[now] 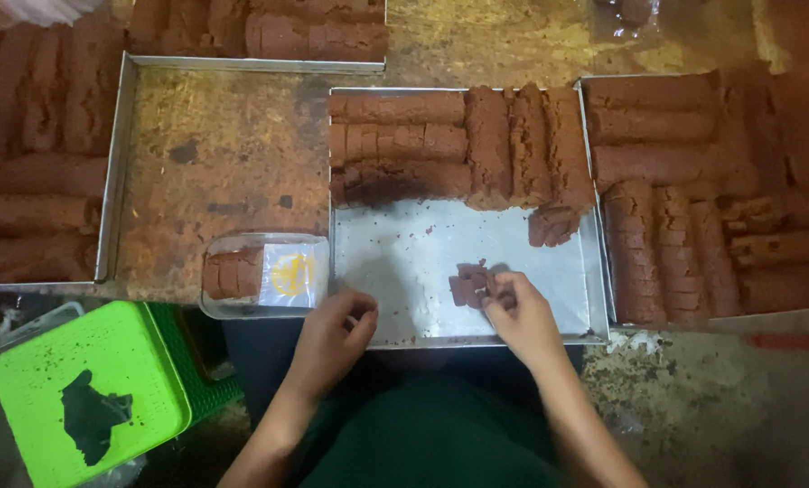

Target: Wrapping individual slices of cake in plastic film and placing them into a collection area.

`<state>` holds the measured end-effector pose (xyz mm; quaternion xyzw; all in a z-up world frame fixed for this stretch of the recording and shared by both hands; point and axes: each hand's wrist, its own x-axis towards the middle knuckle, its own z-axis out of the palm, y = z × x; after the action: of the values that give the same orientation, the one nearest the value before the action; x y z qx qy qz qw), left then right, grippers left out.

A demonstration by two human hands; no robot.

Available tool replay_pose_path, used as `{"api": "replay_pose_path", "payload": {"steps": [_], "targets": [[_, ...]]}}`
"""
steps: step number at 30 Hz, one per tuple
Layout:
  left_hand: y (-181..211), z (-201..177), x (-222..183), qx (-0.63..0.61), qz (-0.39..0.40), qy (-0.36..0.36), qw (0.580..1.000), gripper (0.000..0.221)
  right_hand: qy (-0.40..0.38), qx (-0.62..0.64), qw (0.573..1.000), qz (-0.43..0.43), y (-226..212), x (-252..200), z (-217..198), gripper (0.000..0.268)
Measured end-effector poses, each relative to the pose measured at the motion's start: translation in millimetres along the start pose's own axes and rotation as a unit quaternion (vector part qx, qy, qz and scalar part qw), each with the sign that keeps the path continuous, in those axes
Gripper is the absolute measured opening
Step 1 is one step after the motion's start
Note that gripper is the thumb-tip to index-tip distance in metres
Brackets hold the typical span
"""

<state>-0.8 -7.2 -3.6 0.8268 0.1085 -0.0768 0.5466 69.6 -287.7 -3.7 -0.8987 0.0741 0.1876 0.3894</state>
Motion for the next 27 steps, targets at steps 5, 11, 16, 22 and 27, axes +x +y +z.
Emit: {"api": "replay_pose_path", "payload": {"steps": [5,11,16,22,27], "targets": [[7.9,0.0,-0.5,-0.004,0.025,-0.013,1.0,0.011,-0.046,-0.069,0.997,-0.001,-66.3,-14.8,-11.1,0.086],[15.3,-0.9,-3.8,0.0,0.027,-0.03,0.999,0.011,-0.1,-0.315,0.94,-0.085,-70.3,2.8,5.6,0.064],[13.3,-4.3,-5.9,0.003,0.035,-0.031,0.999,0.011,-0.115,-0.336,0.928,-0.117,-63.2,12.8,10.6,0.058],[18.8,-1.8,0.3,-0.002,0.041,-0.035,0.999,0.012,-0.067,-0.335,0.921,-0.189,-55.0,17.3,18.7,0.041],[14.2,12.9,5.3,0.089,0.133,-0.011,0.987,0.019,-0.036,-0.328,0.916,-0.227,-45.5,18.7,20.6,0.033]]}}
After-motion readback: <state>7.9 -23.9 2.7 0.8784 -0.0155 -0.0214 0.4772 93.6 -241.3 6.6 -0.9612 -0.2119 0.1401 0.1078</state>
